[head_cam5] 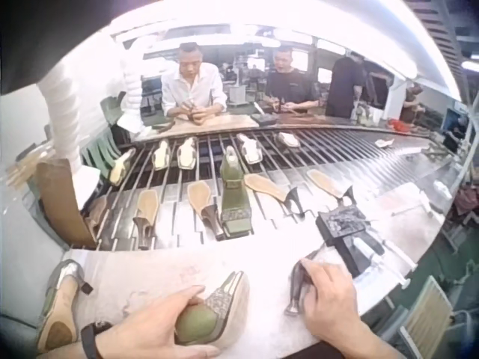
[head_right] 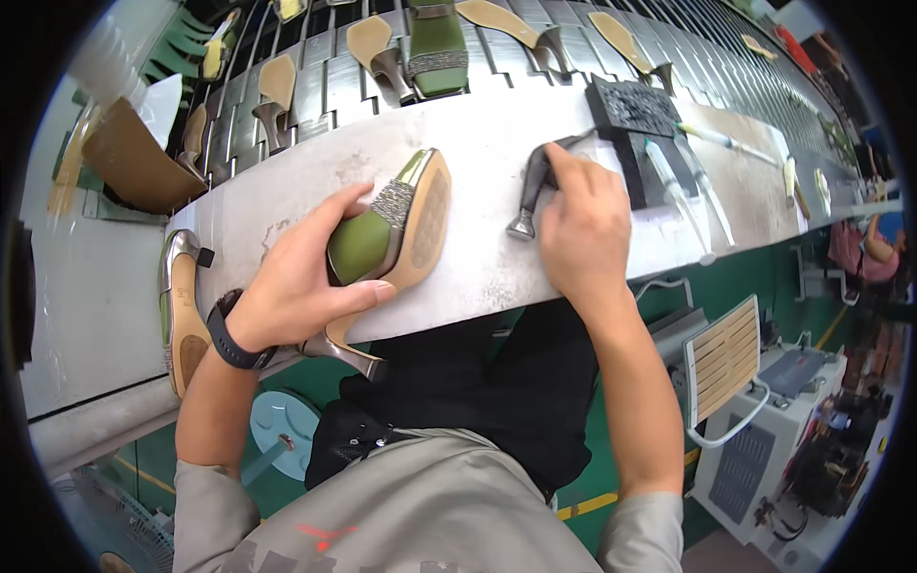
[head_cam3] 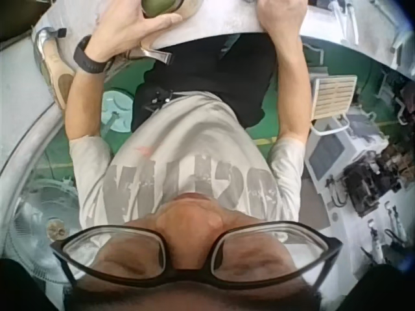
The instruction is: The person assembles high-heeled shoes by applying glue with a syringe, attaching shoe soles to lasted shoe uppers by hand, and hammering along the edges with a hammer before placing the shoes onto a conveyor belt.
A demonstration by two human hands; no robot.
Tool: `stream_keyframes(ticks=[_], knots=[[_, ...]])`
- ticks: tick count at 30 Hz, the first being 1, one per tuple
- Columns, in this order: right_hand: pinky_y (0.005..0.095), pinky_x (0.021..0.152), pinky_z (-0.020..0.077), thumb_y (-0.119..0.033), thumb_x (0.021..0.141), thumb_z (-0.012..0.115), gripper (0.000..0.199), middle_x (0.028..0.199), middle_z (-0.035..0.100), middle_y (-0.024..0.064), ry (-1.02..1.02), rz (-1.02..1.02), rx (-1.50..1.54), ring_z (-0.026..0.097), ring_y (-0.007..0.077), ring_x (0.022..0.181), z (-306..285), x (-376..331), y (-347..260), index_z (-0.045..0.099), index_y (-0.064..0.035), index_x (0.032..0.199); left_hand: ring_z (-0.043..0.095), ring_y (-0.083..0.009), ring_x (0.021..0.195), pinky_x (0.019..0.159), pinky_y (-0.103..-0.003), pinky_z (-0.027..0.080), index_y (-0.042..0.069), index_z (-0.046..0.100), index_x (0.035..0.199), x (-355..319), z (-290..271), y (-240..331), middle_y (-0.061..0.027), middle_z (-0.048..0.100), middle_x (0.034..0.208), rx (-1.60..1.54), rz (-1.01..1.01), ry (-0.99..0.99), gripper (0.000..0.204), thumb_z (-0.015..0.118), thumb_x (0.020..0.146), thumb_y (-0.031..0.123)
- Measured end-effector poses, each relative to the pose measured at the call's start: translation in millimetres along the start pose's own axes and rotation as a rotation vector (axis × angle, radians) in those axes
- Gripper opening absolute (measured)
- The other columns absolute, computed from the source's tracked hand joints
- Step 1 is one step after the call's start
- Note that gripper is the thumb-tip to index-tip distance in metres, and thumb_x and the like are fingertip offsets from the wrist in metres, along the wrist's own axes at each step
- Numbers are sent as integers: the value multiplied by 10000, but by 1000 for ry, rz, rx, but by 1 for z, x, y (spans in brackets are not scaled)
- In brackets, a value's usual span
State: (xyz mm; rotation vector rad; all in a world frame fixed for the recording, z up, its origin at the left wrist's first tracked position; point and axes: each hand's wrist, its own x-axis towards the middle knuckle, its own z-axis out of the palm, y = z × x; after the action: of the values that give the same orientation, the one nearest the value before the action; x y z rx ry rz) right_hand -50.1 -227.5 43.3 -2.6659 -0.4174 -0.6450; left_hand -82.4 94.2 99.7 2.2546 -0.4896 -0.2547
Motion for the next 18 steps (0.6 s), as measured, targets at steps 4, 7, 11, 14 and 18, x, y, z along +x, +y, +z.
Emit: stream_keyframes(ticks=[4, 7, 11, 14, 18], knots=[[488, 912, 518, 41, 793, 634, 546, 1106, 690, 183, -79, -26, -34, 653, 381, 1017, -6, 13, -13, 674, -41, 1332, 677, -478, 1032, 920, -481, 534, 48, 292, 1666, 23, 10, 18, -300, 685, 1128, 216, 45, -22, 1165, 945, 746, 339], [461, 772, 561, 45, 762, 703, 523, 994, 697, 189, -157, 90, 305, 688, 370, 854, -14, 3, -23, 678, -5, 1282, 664, -499, 983, 865, -503, 527, 76, 308, 1668, 25, 16, 14, -287, 691, 1072, 227, 53, -14, 1158, 946, 737, 334], [326, 666, 535, -70, 863, 846, 541, 872, 708, 110, -105, -57, 813, 660, 178, 706, -42, -3, -57, 658, 24, 1361, 667, -501, 1033, 906, -497, 534, 82, 321, 1664, 25, 16, 15, -288, 694, 1126, 216, 28, -12, 1133, 937, 738, 297], [265, 664, 528, -75, 897, 828, 507, 815, 711, 71, -442, 625, 1445, 644, 105, 702, -78, -7, -62, 661, 24, 1366, 668, -499, 1057, 918, -498, 538, 63, 324, 1658, 28, 14, 17, -293, 689, 1170, 203, 24, -26, 1128, 935, 734, 279], [250, 590, 502, -65, 883, 839, 446, 764, 693, 65, -313, 305, 726, 609, 87, 622, -60, -12, -41, 679, 43, 1284, 672, -490, 1065, 921, -491, 545, 49, 326, 1654, 34, 13, 18, -293, 686, 1203, 193, 15, -68, 1129, 933, 729, 271]])
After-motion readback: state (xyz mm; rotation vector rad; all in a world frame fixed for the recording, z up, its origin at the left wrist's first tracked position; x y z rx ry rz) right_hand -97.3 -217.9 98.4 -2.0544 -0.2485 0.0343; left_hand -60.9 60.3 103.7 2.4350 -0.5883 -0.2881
